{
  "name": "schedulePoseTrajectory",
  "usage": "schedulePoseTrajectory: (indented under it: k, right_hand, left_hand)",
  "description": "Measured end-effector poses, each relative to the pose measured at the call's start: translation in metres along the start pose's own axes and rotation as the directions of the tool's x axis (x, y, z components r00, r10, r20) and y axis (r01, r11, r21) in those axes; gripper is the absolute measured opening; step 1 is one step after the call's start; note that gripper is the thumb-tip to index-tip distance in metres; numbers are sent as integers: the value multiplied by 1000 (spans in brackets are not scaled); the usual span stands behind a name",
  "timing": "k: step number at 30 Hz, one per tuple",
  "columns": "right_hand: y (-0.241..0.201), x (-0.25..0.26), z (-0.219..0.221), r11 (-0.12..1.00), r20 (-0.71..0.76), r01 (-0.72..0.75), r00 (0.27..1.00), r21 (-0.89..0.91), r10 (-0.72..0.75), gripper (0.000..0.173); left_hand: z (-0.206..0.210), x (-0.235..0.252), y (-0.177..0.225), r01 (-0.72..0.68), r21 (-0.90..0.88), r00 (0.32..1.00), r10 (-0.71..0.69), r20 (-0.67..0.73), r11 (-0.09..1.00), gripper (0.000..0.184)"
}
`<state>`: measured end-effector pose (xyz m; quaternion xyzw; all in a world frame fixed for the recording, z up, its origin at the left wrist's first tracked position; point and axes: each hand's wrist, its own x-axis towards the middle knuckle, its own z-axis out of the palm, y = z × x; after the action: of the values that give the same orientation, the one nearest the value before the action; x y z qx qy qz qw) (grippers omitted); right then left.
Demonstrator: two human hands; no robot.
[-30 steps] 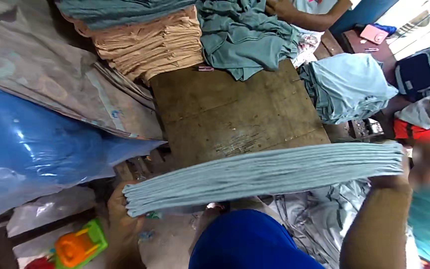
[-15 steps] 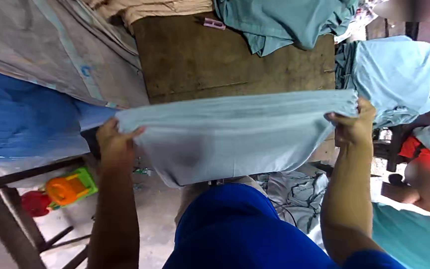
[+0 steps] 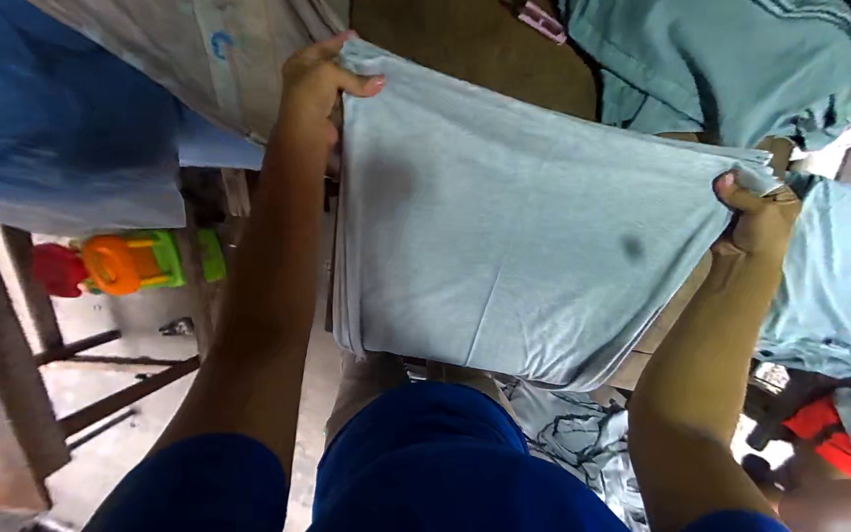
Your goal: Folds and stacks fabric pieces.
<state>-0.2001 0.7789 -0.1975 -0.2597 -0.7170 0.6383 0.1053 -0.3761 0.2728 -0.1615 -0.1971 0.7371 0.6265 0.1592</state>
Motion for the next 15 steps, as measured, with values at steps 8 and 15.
schedulePoseTrajectory:
  k: [8,15]
  right_hand:
    - [14,-21,33,837,-230,-190,970,-514,79,60]
    - [-1,-150,12,679,-77,-32,996,-733,-36,78]
  left_hand:
    - [11,19,-60,-112,433,990,135,-25,894,80]
    - [-26,-115,-93,-358,629,916,391,93,690,67]
